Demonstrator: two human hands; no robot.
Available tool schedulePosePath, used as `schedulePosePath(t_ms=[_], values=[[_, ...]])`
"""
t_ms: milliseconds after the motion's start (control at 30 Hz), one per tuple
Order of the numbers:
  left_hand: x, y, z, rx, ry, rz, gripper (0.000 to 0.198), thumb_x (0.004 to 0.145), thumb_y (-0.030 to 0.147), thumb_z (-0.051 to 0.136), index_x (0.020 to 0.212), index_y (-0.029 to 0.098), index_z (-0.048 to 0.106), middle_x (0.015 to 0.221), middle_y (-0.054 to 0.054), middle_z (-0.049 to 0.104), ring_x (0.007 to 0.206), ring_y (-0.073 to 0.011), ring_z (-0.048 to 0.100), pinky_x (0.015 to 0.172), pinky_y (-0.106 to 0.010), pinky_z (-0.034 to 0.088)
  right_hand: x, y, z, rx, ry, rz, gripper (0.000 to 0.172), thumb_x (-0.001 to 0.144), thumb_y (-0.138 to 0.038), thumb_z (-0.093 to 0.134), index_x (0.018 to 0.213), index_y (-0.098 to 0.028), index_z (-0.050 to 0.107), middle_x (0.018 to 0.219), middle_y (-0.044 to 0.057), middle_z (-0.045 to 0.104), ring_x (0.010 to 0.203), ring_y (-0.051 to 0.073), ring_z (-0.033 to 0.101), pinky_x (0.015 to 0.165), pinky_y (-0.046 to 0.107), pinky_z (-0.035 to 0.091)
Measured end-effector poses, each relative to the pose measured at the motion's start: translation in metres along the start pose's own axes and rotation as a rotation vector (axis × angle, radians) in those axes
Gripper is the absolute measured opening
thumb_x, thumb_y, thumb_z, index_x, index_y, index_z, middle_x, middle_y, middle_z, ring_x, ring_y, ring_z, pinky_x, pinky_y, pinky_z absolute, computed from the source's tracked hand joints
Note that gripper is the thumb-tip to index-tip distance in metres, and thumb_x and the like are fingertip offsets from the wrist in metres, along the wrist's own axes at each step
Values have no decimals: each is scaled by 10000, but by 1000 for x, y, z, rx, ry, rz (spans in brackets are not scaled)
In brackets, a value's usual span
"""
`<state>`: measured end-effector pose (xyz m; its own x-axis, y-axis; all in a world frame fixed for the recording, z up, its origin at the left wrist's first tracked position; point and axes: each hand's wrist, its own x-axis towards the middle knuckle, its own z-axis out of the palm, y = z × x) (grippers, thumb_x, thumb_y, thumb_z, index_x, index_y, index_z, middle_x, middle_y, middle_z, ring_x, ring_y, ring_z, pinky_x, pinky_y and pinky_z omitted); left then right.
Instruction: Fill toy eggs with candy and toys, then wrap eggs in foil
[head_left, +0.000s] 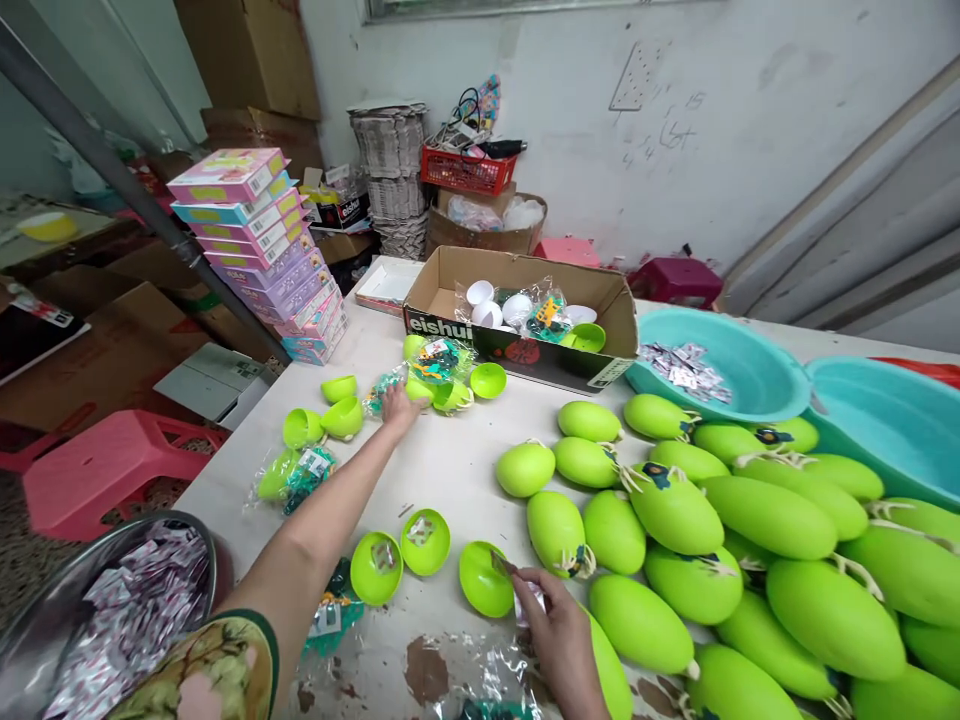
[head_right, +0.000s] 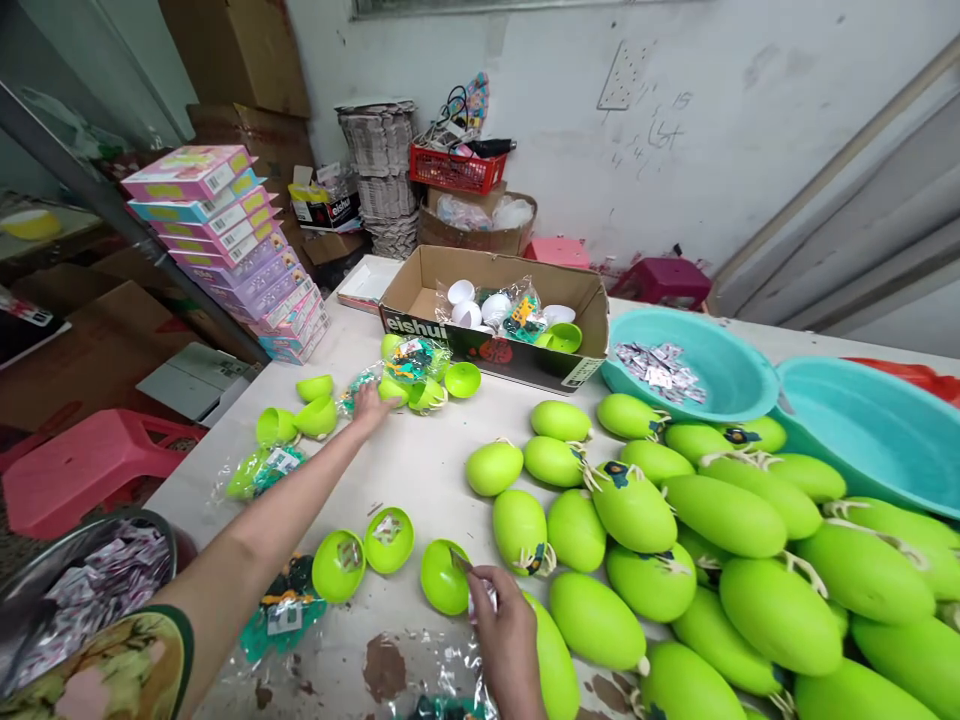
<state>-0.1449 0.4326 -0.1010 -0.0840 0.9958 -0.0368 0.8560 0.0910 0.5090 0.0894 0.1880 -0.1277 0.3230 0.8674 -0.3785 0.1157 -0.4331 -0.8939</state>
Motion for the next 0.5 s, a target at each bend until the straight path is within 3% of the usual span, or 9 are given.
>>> schedulePosePath(t_ms=[67, 167, 300, 500], values=[[31, -5, 0, 14, -11, -62, 316, 859, 333, 626, 1115, 149, 614, 1024, -132, 664, 1052, -313, 579, 841, -368, 427, 1, -2, 5, -69, -13, -59, 418, 591, -616, 715, 695, -212, 742, 702, 69, 718, 549, 220, 591, 568, 331, 496], [30, -20, 14, 29, -84, -40, 233, 836, 340, 639, 975, 154, 630, 868, -65, 660, 866, -240, 603, 721, -297, 415, 4, 0, 7, -100, -31, -49, 399, 581, -561, 721, 752, -202, 760, 709, 77, 730, 528, 225, 598, 599, 350, 501], [-23, -43, 21, 52, -197, 93, 162, 817, 312, 639, 898, 171, 627, 841, -24, 640, 839, -210, 579, 718, -276, 399, 3, 5, -1, -34, 4, 55, 488, 582, -573, 714, 869, -181, 755, 676, 51, 703, 507, 213, 577, 508, 329, 482], [-91, -57, -11, 129, -332, 292, 139, 835, 262, 628, 969, 231, 649, 1011, -44, 661, 1055, -254, 527, 905, -338, 362, 3, 5, -6, 94, -52, 129, 548, 540, -584, 763, 870, -147, 735, 565, 3, 607, 486, 172, 510, 440, 285, 435]])
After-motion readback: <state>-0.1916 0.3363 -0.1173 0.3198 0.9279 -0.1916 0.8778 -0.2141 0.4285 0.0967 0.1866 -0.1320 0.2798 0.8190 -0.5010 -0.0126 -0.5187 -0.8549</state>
